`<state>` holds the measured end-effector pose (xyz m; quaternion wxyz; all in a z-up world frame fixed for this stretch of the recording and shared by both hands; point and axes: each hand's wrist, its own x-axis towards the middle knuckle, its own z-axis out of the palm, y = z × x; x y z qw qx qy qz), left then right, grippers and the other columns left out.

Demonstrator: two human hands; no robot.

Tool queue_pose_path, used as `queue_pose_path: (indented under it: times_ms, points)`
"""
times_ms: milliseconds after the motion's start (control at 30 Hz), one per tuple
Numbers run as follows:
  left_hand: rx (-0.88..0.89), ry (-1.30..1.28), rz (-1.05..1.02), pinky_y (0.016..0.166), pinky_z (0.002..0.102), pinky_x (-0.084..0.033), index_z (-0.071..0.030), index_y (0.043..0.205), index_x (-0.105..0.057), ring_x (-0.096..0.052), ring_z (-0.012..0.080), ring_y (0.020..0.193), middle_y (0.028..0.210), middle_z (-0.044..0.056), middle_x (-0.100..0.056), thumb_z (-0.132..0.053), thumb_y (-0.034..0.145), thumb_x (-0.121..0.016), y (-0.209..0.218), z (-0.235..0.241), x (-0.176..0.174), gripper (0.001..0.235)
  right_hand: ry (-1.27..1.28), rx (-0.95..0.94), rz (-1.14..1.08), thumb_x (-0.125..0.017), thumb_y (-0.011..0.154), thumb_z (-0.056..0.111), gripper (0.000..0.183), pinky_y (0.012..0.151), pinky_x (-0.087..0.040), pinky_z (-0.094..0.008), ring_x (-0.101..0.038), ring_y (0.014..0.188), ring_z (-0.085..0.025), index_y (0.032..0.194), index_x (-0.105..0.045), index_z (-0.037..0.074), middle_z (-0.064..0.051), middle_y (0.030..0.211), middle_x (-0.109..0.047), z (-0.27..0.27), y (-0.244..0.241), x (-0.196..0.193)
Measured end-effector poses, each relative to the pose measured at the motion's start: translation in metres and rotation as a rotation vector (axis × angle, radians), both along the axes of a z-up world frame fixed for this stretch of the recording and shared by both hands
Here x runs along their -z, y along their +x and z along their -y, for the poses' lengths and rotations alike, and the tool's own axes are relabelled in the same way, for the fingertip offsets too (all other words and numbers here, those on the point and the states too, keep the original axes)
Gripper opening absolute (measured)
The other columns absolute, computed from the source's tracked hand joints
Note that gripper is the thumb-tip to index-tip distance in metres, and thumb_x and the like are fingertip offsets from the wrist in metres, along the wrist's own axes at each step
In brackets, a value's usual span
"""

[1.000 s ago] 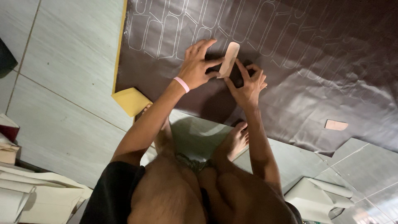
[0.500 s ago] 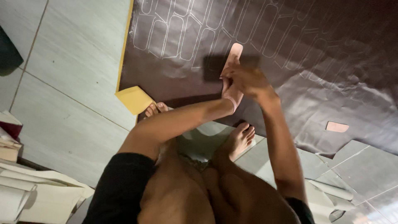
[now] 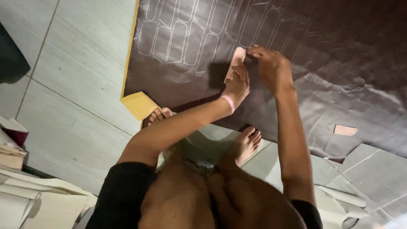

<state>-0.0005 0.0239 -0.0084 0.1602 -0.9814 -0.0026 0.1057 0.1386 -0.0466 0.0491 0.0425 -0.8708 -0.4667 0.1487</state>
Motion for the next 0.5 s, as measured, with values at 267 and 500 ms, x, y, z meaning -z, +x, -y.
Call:
queue_pose_path:
  times_ms: [267,500]
  points:
    - [-0.114,-0.791,0.146,0.085,0.044,-0.051,-0.009,0.108,-0.073,-0.065,0.0277,0.098,0.112,0.006,-0.071,-0.023,0.094,-0.063,-0.002,-0.08,-0.002,0.022,0.506,0.176,-0.303,-0.055,0.087,-0.012,0.047,0.072,-0.059,-0.033,-0.074,0.086,-0.021,0.129,-0.067,0.004,-0.012,0.116,-0.076,0.037,-0.078,-0.008]
    - [-0.037,-0.78,0.252,0.092,0.039,-0.05,-0.009,0.112,-0.076,-0.062,0.0221,0.106,0.123,0.001,-0.068,-0.017,0.094,-0.068,-0.008,-0.093,-0.017,0.021,0.624,0.255,-0.091,-0.058,0.11,0.001,0.016,0.083,-0.062,-0.035,-0.076,0.102,-0.028,0.121,-0.068,0.007,-0.008,0.124,-0.074,0.027,-0.05,-0.003]
